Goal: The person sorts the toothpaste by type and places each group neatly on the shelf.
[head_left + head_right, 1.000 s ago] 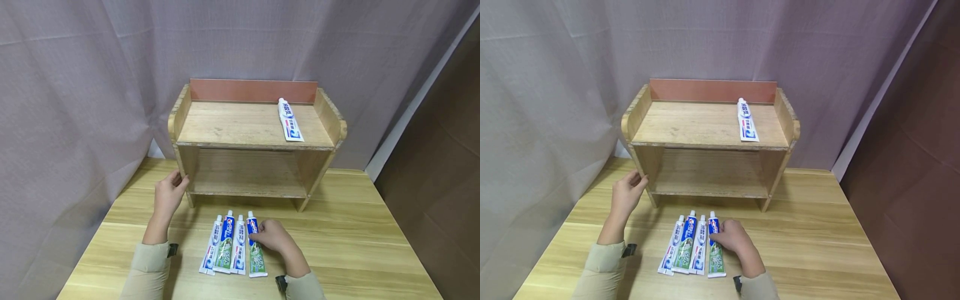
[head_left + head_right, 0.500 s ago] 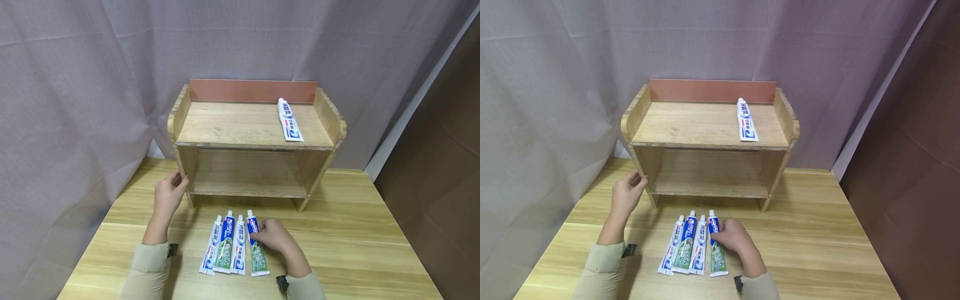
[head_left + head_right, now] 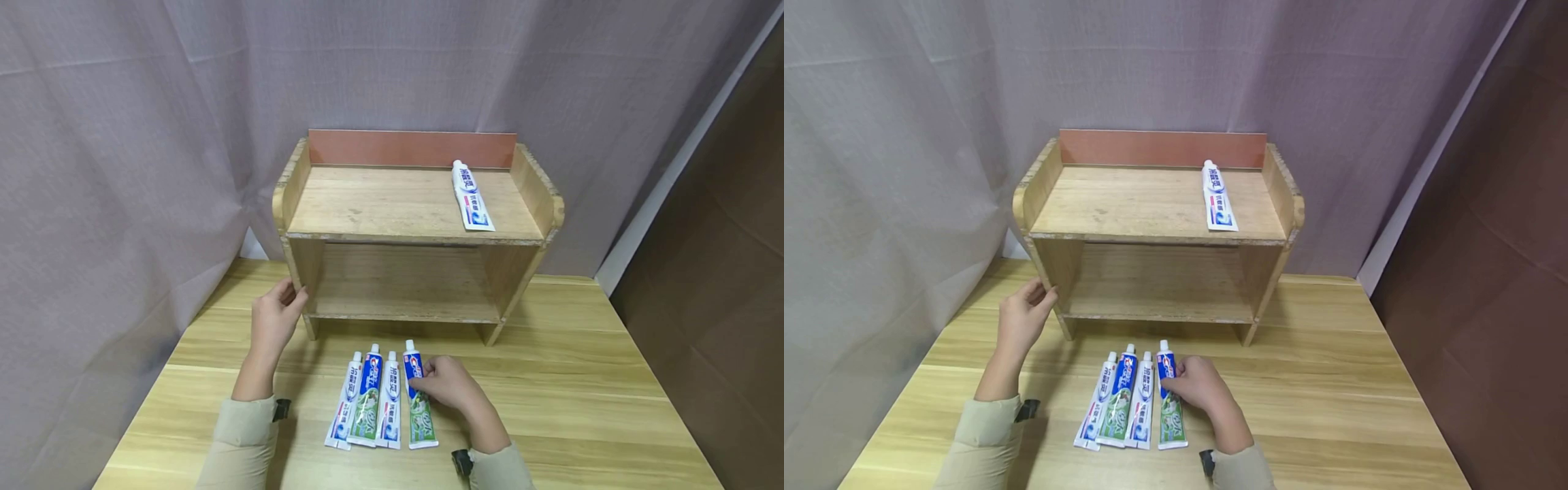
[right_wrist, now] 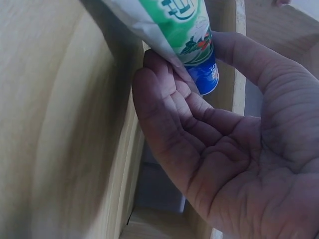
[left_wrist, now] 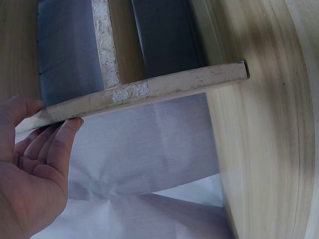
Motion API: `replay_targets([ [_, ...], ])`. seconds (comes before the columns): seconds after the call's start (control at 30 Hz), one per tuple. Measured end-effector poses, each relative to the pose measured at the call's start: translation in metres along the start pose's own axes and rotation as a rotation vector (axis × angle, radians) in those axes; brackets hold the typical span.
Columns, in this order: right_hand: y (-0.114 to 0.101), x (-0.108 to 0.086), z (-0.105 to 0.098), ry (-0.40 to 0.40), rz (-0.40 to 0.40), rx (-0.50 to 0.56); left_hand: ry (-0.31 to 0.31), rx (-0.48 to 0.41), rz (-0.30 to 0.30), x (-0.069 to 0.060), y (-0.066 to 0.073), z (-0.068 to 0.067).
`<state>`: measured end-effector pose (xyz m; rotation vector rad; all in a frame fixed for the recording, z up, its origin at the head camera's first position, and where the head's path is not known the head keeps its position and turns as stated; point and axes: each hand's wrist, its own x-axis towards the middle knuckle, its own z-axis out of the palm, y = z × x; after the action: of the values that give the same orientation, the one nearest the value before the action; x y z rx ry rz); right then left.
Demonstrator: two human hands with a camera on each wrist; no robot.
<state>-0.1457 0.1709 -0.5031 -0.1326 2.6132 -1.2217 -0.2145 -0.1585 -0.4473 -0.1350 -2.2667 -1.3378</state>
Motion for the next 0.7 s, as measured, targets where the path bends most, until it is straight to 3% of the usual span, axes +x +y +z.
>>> replay_targets([
  [0.7,-0.0063,-0.0021,-0.0044,0.011,-0.005,0.044,-0.011,0.016,-0.008,-0.0006,-0.0002,-0.0007],
])
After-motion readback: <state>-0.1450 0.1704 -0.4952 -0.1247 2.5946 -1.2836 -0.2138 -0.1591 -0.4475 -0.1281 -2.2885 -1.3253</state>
